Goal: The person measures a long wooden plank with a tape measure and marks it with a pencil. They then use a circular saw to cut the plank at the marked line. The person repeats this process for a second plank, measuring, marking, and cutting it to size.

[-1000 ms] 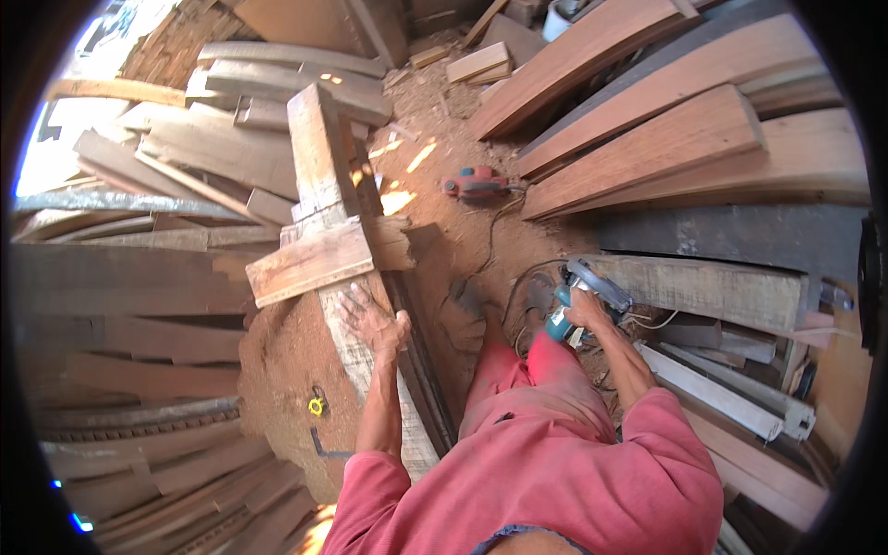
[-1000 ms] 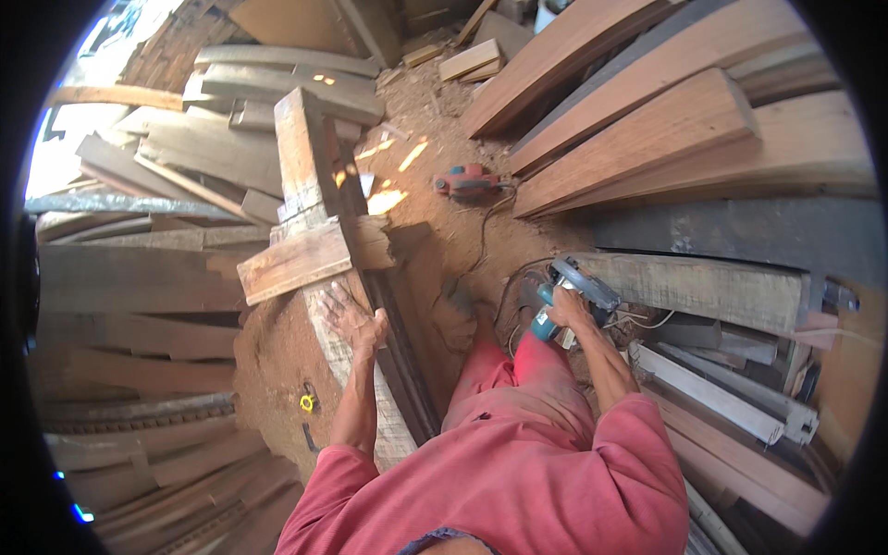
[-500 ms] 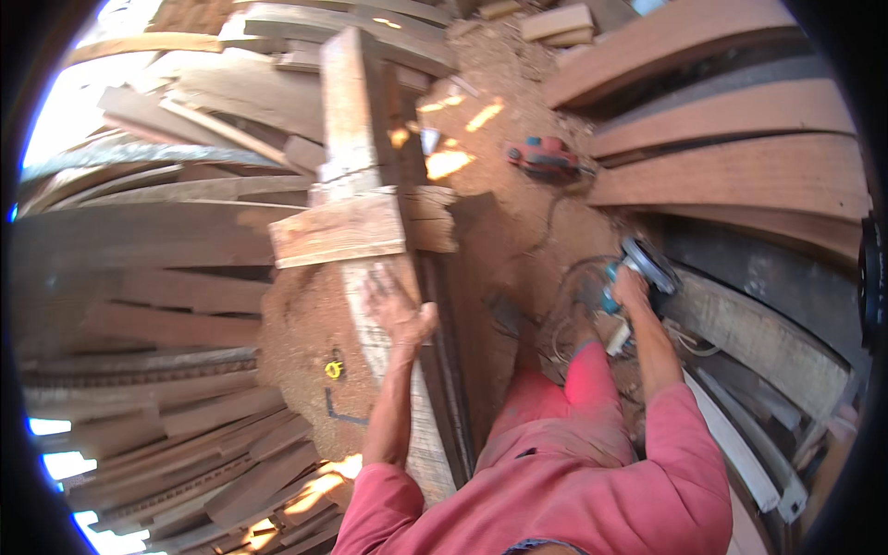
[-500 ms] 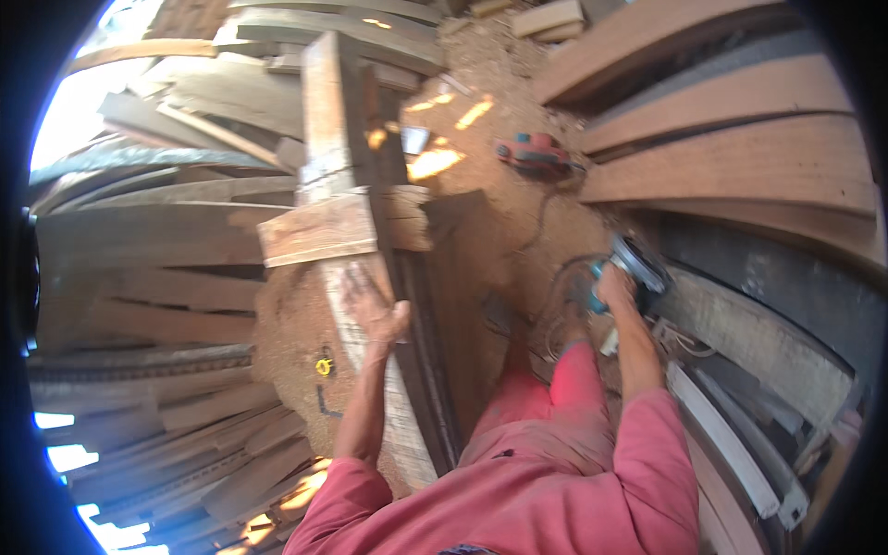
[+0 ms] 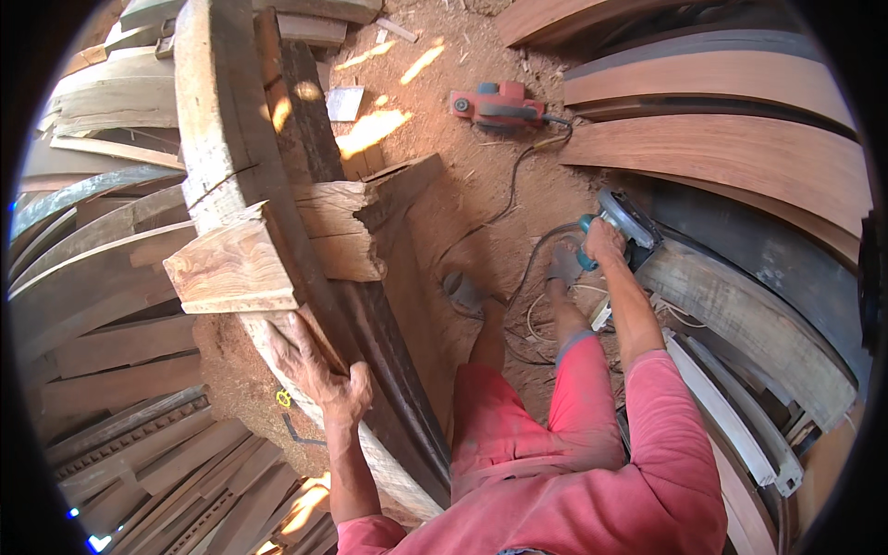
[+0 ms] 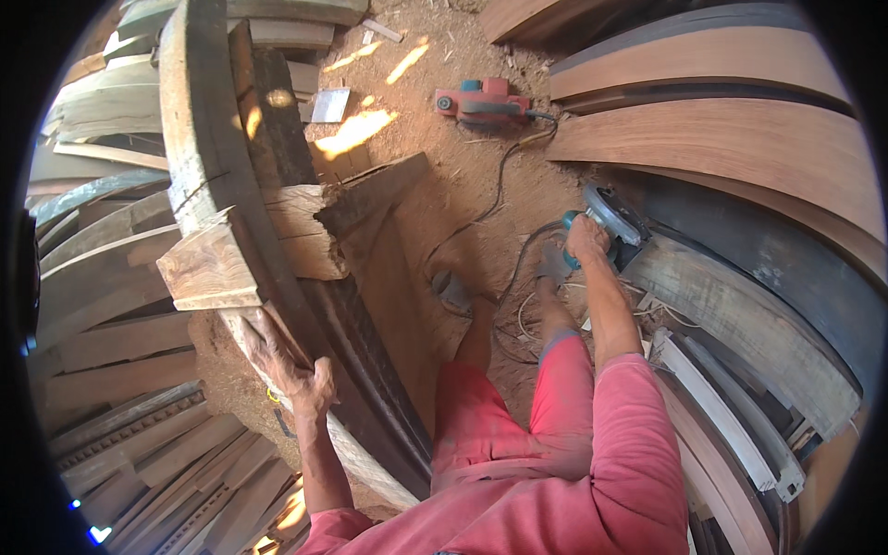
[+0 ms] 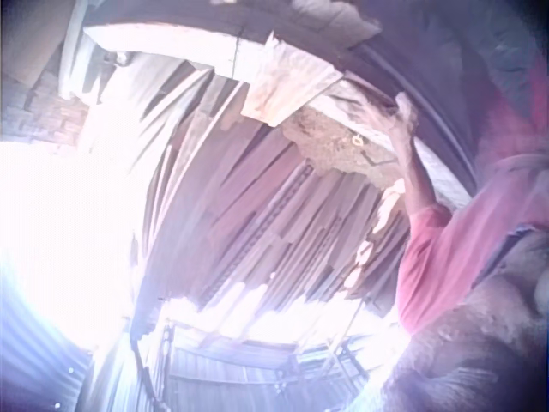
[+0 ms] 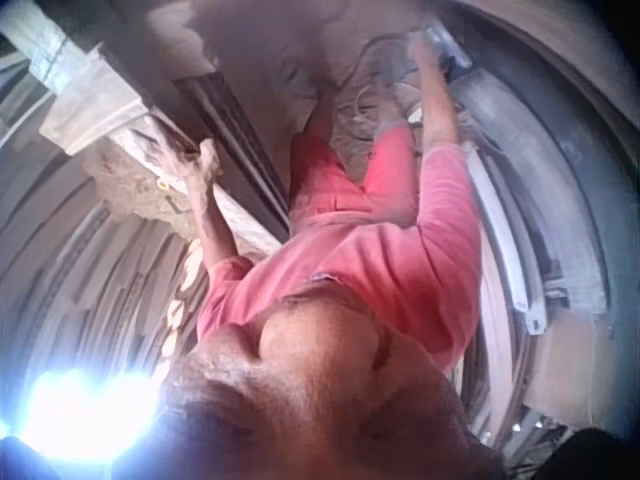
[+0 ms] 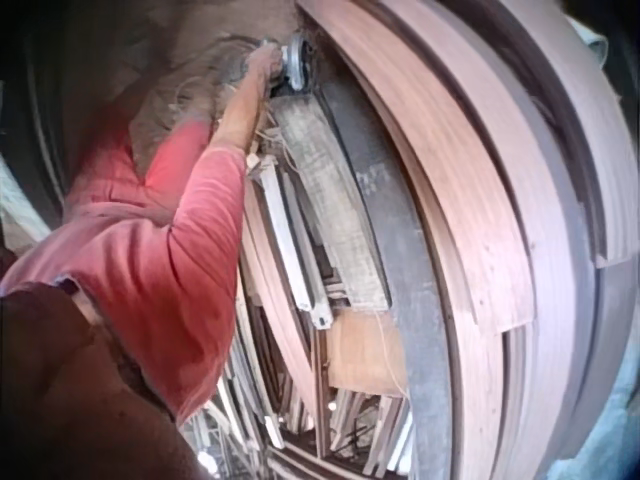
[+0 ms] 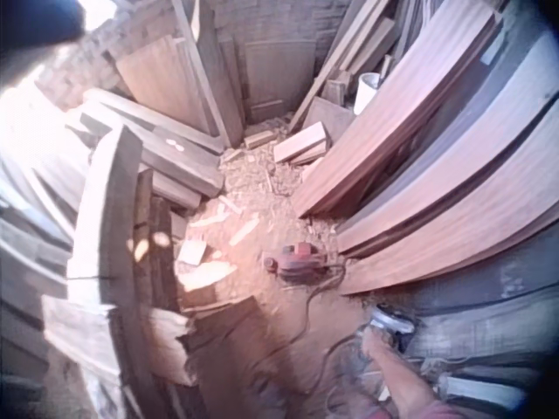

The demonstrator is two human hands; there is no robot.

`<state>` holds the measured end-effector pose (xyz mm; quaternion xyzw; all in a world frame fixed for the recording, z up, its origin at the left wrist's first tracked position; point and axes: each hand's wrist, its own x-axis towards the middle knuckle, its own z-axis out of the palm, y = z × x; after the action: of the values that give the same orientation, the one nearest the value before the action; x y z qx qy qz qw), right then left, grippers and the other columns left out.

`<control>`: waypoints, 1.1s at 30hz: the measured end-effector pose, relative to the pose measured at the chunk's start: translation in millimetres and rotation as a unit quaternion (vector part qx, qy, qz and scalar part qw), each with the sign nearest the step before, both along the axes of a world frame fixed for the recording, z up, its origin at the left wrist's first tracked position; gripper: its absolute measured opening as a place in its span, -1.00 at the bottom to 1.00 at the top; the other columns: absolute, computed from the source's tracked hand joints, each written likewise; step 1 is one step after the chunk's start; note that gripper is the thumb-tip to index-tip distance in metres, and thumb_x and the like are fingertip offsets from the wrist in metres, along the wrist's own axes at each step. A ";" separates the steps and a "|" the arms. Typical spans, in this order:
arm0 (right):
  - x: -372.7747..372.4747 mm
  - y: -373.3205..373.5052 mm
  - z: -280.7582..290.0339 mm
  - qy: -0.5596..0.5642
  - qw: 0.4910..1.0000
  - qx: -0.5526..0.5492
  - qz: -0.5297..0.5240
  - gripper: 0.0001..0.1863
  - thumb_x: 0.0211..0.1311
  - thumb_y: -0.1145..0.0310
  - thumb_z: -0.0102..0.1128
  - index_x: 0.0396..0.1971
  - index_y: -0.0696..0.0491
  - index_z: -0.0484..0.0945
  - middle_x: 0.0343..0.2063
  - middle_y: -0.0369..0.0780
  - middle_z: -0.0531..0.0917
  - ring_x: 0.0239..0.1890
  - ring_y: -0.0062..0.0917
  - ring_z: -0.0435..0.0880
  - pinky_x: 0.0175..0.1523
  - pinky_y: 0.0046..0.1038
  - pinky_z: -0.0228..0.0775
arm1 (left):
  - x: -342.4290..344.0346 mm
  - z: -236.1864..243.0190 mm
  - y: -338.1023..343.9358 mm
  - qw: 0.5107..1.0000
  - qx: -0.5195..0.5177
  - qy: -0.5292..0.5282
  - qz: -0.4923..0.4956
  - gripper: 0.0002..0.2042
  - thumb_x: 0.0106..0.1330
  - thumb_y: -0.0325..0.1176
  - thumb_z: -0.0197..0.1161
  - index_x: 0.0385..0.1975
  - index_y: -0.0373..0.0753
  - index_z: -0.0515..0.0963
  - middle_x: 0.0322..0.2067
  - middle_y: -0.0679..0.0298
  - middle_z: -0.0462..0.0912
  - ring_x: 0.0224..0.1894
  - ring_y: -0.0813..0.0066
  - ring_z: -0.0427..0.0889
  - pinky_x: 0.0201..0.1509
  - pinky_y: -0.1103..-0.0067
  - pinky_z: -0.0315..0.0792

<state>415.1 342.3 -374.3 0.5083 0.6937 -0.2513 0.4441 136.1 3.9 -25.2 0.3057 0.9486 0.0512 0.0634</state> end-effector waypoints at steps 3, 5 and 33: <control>4.9 -8.1 -77.6 -0.019 1.000 -0.003 0.018 -0.53 0.18 0.32 0.43 0.09 0.12 0.61 0.12 0.02 0.68 0.22 -0.15 0.66 0.23 -0.17 0.55 | -1.9 6.1 9.3 0.999 0.014 0.011 -0.036 0.09 -0.23 -0.37 0.17 0.59 -0.11 0.09 0.52 -0.39 -0.13 0.58 -0.39 -0.16 0.58 -0.08 -0.26; 10.0 -8.8 -100.6 -0.001 0.999 0.003 0.041 -0.59 0.25 0.35 0.31 0.09 0.12 0.59 0.10 0.04 0.68 0.20 -0.11 0.66 0.23 -0.13 0.54 | 2.2 -0.4 3.1 0.999 0.037 -0.022 -0.009 0.08 -0.23 -0.35 0.18 0.57 -0.18 0.10 0.53 -0.32 -0.10 0.59 -0.33 -0.15 0.59 -0.02 -0.21; -60.4 -71.8 -113.0 0.095 0.968 -0.062 0.225 -0.48 0.34 0.50 0.13 0.30 0.13 0.35 0.23 0.00 0.49 0.23 -0.07 0.56 0.30 -0.11 0.45 | -5.3 4.0 0.8 0.999 -0.019 -0.036 -0.015 0.11 -0.19 -0.32 0.27 0.58 -0.23 -0.02 0.50 -0.49 -0.19 0.56 -0.46 -0.16 0.54 -0.11 -0.23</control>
<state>354.7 270.5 -487.3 0.2842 0.8121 -0.2347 0.4523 130.7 4.7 -21.2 0.3166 0.9419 0.0433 0.1035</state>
